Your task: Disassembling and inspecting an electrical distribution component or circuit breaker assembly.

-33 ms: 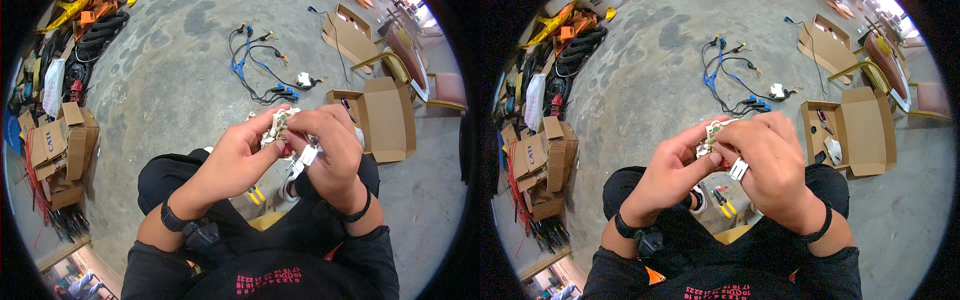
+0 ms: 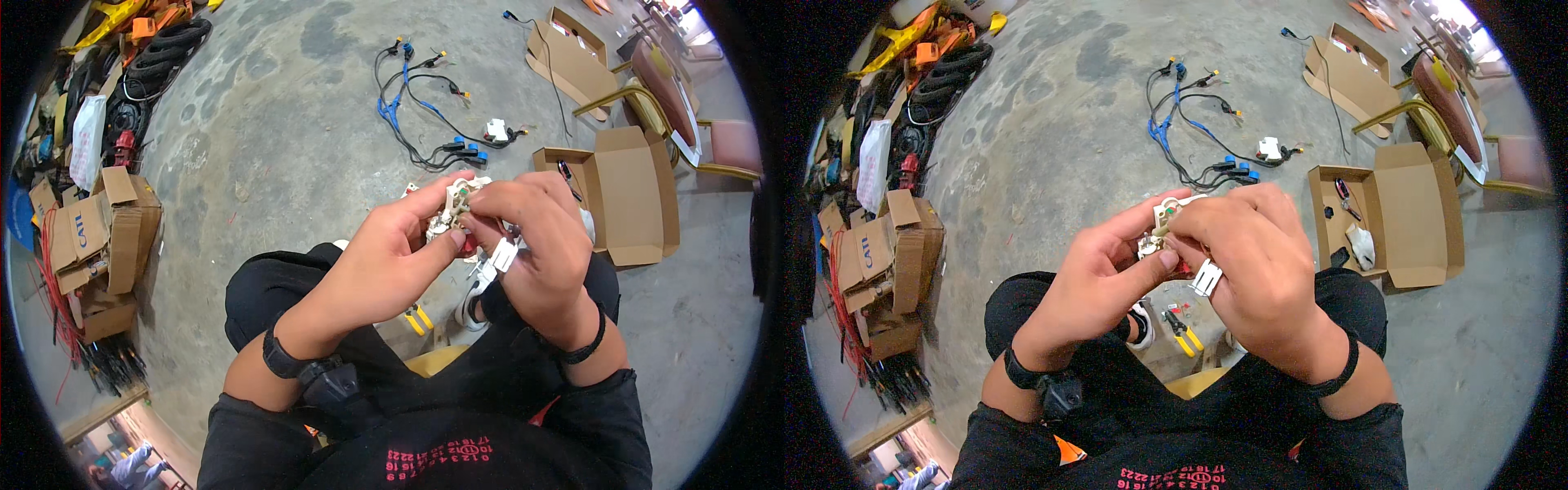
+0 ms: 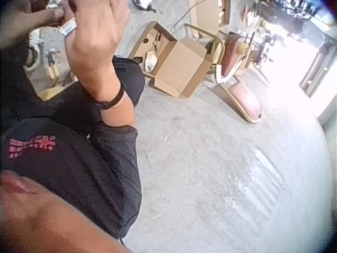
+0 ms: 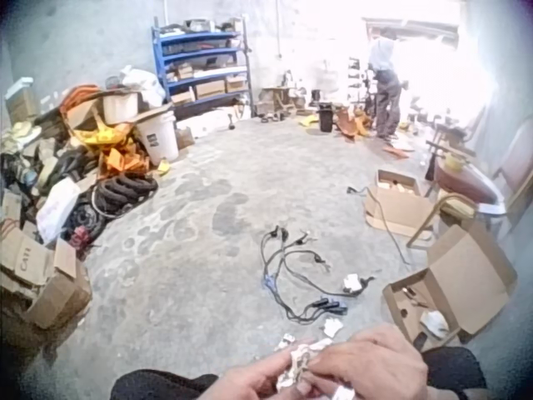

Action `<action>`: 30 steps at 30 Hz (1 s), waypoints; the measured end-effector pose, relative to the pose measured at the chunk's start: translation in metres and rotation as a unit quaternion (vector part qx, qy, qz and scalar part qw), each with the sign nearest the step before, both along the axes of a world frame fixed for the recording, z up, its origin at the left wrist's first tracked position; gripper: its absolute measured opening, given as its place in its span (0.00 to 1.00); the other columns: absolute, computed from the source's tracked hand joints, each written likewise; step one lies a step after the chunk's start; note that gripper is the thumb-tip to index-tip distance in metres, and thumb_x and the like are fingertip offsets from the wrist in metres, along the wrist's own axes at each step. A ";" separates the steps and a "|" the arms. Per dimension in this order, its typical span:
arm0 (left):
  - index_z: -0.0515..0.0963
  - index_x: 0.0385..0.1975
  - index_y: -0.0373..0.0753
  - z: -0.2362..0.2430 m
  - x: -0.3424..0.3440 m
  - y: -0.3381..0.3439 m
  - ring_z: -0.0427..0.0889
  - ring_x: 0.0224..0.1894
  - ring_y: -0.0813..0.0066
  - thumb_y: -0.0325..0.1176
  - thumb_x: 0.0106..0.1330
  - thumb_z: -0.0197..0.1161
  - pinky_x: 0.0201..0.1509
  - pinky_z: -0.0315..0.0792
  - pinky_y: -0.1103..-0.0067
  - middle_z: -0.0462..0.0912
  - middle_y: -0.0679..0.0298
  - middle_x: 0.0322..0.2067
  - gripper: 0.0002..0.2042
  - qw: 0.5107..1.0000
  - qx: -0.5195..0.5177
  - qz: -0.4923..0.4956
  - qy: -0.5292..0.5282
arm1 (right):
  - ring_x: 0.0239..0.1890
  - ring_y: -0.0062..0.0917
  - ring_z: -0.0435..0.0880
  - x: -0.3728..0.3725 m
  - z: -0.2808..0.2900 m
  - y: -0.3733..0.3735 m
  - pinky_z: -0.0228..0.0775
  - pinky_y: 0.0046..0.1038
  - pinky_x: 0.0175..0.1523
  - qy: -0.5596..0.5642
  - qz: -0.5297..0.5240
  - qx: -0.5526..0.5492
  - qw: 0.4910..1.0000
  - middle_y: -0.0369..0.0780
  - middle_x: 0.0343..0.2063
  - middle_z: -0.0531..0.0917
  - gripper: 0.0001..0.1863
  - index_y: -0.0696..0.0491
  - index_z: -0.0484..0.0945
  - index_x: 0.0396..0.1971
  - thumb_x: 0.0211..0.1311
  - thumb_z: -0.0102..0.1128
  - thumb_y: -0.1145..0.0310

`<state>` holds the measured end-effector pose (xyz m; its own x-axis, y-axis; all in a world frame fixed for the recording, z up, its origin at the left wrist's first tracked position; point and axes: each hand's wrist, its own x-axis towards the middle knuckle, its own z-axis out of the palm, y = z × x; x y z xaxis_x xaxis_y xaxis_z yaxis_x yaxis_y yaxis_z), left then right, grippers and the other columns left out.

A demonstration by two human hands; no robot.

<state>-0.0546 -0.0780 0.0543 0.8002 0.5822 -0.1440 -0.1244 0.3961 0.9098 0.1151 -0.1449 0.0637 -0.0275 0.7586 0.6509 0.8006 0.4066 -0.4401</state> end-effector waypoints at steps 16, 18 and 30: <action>0.61 0.68 0.31 -0.003 -0.002 0.004 0.80 0.53 0.76 0.23 0.72 0.57 0.59 0.77 0.74 0.79 0.61 0.53 0.26 0.998 -0.054 0.000 -0.029 | 0.35 0.36 0.81 0.000 0.000 0.000 0.73 0.33 0.41 -0.009 0.022 -0.009 1.000 0.41 0.35 0.86 0.15 0.56 0.82 0.37 0.45 0.72 0.79; 0.61 0.68 0.31 -0.003 -0.002 0.004 0.80 0.53 0.75 0.22 0.72 0.56 0.59 0.77 0.74 0.79 0.60 0.53 0.25 0.998 -0.060 -0.001 -0.026 | 0.36 0.36 0.81 0.000 -0.001 0.000 0.74 0.33 0.42 -0.009 0.027 -0.013 1.000 0.41 0.36 0.86 0.16 0.57 0.82 0.38 0.45 0.72 0.79; 0.61 0.68 0.32 -0.004 -0.001 0.006 0.78 0.56 0.74 0.22 0.72 0.56 0.62 0.75 0.73 0.77 0.59 0.56 0.25 1.000 0.001 0.007 -0.020 | 0.38 0.38 0.81 0.001 0.004 0.002 0.74 0.35 0.43 -0.030 0.020 0.004 0.999 0.41 0.37 0.85 0.16 0.57 0.82 0.38 0.45 0.71 0.79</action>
<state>-0.0560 -0.0722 0.0508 0.7966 0.5942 -0.1115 -0.1658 0.3920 0.9049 0.1158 -0.1428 0.0681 -0.0964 0.7509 0.6533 0.8084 0.4420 -0.3887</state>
